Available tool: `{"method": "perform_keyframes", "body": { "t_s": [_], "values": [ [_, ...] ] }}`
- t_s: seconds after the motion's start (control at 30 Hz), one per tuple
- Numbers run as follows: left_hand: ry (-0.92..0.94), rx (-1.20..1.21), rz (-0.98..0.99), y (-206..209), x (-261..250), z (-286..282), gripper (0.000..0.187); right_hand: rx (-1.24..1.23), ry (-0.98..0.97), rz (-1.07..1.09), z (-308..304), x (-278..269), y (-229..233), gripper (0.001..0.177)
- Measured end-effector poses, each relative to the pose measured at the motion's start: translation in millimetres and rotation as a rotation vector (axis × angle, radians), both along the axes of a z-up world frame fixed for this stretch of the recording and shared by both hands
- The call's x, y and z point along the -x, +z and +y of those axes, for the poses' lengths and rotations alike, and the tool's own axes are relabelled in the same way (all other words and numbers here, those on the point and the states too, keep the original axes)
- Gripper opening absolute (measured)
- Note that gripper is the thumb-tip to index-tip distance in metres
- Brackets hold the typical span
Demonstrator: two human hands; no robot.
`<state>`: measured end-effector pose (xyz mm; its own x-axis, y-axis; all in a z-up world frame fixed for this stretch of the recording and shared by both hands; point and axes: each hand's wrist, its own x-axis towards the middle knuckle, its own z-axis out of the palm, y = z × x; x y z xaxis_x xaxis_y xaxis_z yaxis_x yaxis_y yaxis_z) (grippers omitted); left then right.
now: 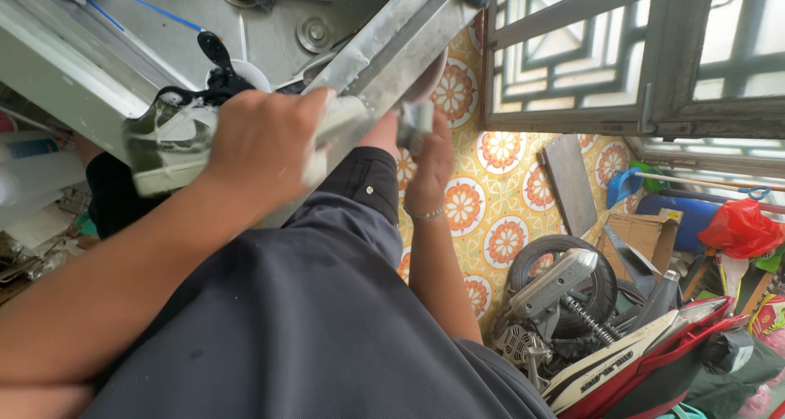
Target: The person cleans a black and white sneaker at a sink. They rinse the shoe under running water, then scrub the sole and upper with a brush and soap. The person rinses the shoe again and places it on the floor.
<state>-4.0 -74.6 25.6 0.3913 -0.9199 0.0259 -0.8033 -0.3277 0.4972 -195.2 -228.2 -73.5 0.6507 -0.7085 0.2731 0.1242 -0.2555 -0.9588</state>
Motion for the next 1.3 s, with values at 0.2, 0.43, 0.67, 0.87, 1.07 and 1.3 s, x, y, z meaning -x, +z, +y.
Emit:
{"method": "perform_keyframes", "body": {
  "t_s": [0.2, 0.43, 0.67, 0.87, 1.07, 1.3],
  "values": [
    [-0.085, 0.547, 0.04, 34, -2, 34, 0.047, 0.3, -0.172, 0.086, 7, -20, 76, 0.033],
    [0.03, 0.479, 0.033, 5, 6, 39, 0.043, 1.085, -0.106, 0.133, 27, -68, 121, 0.018],
    [0.069, 0.501, 0.109, -6, 5, 46, 0.05, 1.024, -0.097, 0.166, -4, -73, 101, 0.022],
    [0.027, 0.534, 0.031, -12, 7, 44, 0.044, 1.065, 0.008, 0.114, 18, -69, 95, 0.021],
    [0.056, 0.493, 0.023, -14, 10, 47, 0.04, 1.073, -0.019, 0.05, 23, -75, 97, 0.015],
    [0.091, 0.496, 0.037, -10, 3, 56, 0.044, 0.976, -0.035, 0.093, 17, -83, 95, 0.013]
  ]
}}
